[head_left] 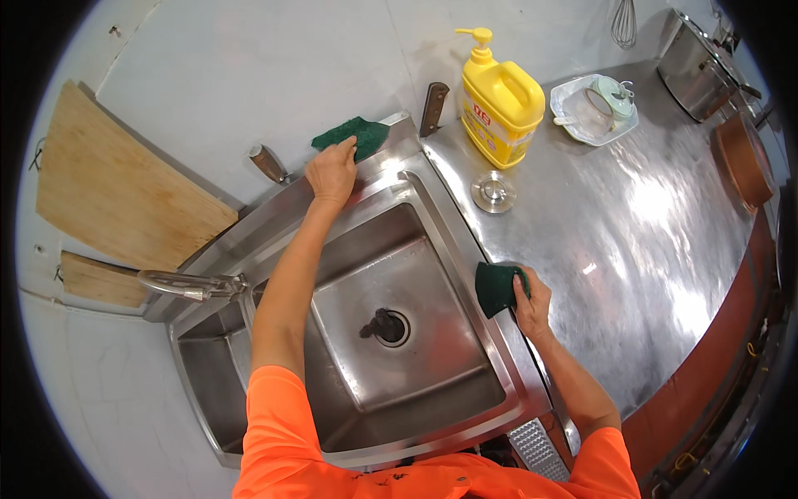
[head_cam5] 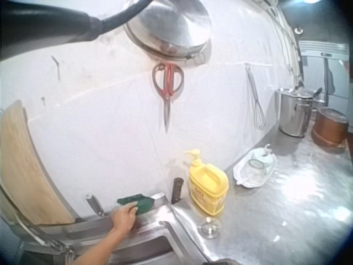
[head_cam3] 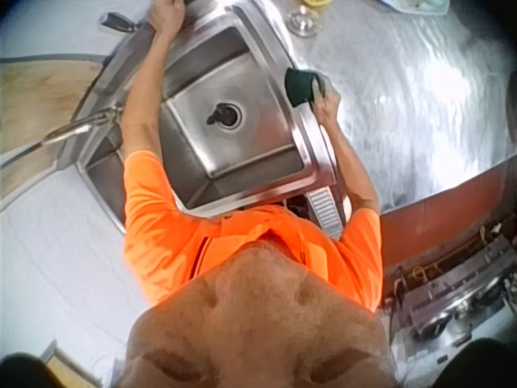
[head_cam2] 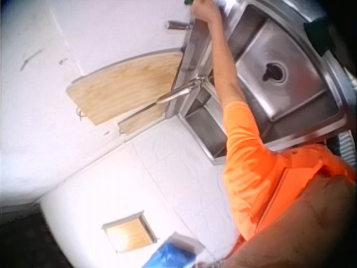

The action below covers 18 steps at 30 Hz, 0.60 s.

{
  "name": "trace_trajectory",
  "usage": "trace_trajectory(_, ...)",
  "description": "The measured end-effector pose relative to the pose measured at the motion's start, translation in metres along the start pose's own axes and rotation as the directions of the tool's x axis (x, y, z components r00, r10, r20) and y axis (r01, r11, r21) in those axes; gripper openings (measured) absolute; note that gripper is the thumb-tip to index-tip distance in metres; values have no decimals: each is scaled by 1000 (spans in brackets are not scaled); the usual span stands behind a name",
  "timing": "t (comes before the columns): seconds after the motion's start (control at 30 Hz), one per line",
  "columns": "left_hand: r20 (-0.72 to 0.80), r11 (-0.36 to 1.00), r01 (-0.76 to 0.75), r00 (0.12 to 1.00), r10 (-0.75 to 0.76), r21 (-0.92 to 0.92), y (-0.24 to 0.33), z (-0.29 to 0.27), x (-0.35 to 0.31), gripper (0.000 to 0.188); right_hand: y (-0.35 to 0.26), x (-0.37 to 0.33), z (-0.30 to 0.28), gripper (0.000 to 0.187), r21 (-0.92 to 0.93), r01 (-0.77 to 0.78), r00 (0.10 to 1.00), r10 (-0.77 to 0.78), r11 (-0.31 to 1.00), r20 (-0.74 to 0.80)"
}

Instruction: The person scrubs a stainless steel double sink with a green scouring pad and dish soap, then rinses the sink and the surrounding floor using a water hose. The person handles the scouring pad, a yellow soap bottle, and a white hose during the cleaning process.

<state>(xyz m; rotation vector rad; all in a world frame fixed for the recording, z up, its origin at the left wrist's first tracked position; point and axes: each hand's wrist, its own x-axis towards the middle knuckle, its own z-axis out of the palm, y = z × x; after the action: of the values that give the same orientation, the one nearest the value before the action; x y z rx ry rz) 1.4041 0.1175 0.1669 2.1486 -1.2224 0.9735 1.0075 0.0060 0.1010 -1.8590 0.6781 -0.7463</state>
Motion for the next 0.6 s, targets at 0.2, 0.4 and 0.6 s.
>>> trace_trajectory(0.2, 20, 964, -258, 966, 257, 57, 22, -23, 20, 14, -1, 1, -2, 23, -18, 3, 1000, -3, 1000, -12)
trace_trajectory(0.4, 175, 867, 182, 978, -112, -464, 2, -4, 2, 25, -1, 1, 2, 21, 6, 19, 1000, -19, 1000, -25)
trace_trajectory(0.6, 52, 989, -82, 995, 89, -123, 17, -19, 16, 35, -1, 3, -2, 21, -26, -27, 999, 26, 999, -19)
